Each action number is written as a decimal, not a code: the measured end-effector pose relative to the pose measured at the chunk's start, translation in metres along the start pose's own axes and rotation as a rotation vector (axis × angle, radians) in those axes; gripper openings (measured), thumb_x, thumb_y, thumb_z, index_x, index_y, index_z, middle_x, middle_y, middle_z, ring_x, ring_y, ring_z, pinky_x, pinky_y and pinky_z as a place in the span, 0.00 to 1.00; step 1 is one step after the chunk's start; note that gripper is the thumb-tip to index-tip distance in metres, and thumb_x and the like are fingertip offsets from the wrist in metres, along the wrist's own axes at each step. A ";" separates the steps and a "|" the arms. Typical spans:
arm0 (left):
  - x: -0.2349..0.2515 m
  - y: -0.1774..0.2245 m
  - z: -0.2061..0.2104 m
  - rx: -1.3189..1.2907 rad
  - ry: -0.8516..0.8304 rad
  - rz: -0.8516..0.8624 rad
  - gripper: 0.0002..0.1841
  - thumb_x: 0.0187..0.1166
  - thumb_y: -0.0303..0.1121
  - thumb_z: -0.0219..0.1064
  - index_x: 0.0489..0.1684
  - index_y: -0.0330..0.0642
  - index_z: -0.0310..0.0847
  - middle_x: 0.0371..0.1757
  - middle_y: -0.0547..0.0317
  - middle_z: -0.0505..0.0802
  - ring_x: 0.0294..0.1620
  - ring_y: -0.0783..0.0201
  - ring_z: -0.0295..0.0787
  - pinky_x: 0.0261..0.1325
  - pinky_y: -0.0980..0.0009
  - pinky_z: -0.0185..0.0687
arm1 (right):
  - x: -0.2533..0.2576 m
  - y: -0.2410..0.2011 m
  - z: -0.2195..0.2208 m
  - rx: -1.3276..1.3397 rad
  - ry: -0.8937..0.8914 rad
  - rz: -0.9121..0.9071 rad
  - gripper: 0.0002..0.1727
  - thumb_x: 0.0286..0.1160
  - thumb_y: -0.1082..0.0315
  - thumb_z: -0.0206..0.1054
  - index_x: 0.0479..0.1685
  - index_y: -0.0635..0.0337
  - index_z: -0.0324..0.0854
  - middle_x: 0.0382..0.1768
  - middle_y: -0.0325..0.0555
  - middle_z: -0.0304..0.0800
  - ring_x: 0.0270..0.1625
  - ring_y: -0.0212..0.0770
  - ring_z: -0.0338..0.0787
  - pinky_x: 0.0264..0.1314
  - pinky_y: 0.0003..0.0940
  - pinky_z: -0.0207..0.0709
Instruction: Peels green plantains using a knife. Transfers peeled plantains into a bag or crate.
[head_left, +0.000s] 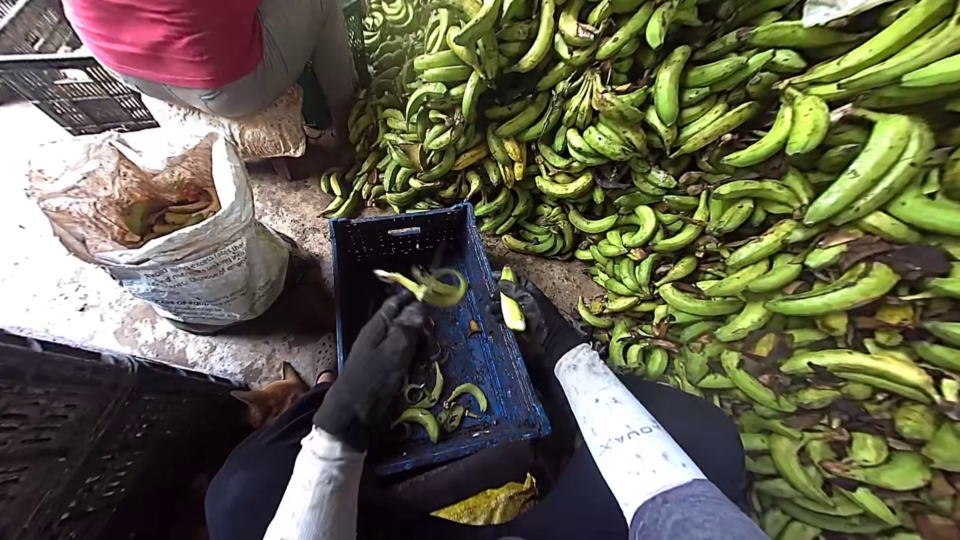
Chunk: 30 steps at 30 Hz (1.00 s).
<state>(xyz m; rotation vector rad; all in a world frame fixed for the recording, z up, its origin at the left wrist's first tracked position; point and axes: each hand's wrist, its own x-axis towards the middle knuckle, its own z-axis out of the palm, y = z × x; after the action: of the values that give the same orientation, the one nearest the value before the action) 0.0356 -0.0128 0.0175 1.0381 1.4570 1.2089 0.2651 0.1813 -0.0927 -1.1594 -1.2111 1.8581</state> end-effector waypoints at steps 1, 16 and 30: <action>0.008 -0.007 0.000 0.207 -0.011 -0.158 0.21 0.91 0.49 0.53 0.71 0.47 0.77 0.37 0.57 0.89 0.33 0.63 0.85 0.38 0.62 0.84 | -0.001 -0.003 0.011 0.048 0.018 -0.035 0.24 0.87 0.53 0.57 0.76 0.53 0.70 0.37 0.48 0.88 0.32 0.42 0.91 0.38 0.38 0.90; 0.000 -0.041 0.053 0.273 -0.058 0.194 0.31 0.88 0.58 0.45 0.68 0.43 0.81 0.41 0.64 0.91 0.36 0.72 0.85 0.43 0.67 0.85 | -0.036 -0.060 0.100 0.223 0.300 -0.430 0.29 0.83 0.34 0.49 0.77 0.32 0.69 0.38 0.36 0.83 0.26 0.33 0.83 0.28 0.32 0.82; 0.013 -0.056 0.045 0.319 -0.062 0.081 0.27 0.88 0.54 0.46 0.67 0.46 0.81 0.41 0.61 0.91 0.38 0.69 0.86 0.45 0.62 0.84 | -0.047 -0.042 0.107 0.304 0.095 -0.247 0.28 0.91 0.41 0.38 0.71 0.46 0.72 0.41 0.39 0.89 0.38 0.36 0.90 0.39 0.34 0.87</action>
<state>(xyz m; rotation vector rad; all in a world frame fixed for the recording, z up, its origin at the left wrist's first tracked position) 0.0755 -0.0008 -0.0429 1.3483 1.6053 1.0096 0.1893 0.1177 -0.0181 -0.8780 -0.9339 1.7078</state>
